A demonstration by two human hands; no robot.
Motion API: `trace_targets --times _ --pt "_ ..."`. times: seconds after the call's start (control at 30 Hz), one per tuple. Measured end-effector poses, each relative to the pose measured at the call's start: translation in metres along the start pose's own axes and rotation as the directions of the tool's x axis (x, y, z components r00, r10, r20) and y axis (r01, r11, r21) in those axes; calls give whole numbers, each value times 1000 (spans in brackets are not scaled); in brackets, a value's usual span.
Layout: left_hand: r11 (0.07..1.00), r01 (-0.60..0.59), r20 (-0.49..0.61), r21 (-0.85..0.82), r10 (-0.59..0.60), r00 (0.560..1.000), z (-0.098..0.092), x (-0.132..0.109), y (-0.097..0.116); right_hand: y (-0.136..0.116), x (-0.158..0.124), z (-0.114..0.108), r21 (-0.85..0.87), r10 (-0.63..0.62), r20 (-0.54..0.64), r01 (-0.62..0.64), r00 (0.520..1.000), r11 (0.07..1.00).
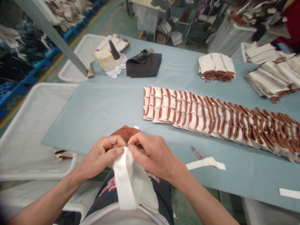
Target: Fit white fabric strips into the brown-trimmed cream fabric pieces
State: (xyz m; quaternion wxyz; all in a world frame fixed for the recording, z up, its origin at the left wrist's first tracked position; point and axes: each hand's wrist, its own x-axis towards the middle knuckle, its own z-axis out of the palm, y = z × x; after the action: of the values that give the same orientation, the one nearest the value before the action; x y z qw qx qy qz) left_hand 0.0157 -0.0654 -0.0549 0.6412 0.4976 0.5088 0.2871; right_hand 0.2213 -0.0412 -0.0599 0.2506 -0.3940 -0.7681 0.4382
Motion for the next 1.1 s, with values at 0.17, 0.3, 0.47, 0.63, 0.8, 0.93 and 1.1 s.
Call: trace_targets --times 0.17,0.3,0.47,0.63,0.8,0.93,1.1 --pt "1000 -6 0 17 6 1000 2 1 8 -4 1 -12 -193 -230 26 231 973 954" --pt "997 -15 -8 80 16 1000 4 1 13 -7 2 -15 -363 -351 42 342 935 867" --pt "991 -9 -33 133 14 999 5 2 15 -6 1 -15 -454 -429 97 423 898 784" --pt "994 44 -2 96 -44 999 7 3 12 -11 1 -20 -516 -436 177 460 883 722" --pt "986 43 13 160 -46 999 11 5 8 -15 3 -16 -640 -427 167 427 889 638" --pt "989 51 17 138 -54 998 12 6 6 -11 3 -7 -668 -407 66 343 911 660" --pt "996 71 76 50 -75 994 7 6 7 -3 5 -9 -371 -201 47 204 978 906"
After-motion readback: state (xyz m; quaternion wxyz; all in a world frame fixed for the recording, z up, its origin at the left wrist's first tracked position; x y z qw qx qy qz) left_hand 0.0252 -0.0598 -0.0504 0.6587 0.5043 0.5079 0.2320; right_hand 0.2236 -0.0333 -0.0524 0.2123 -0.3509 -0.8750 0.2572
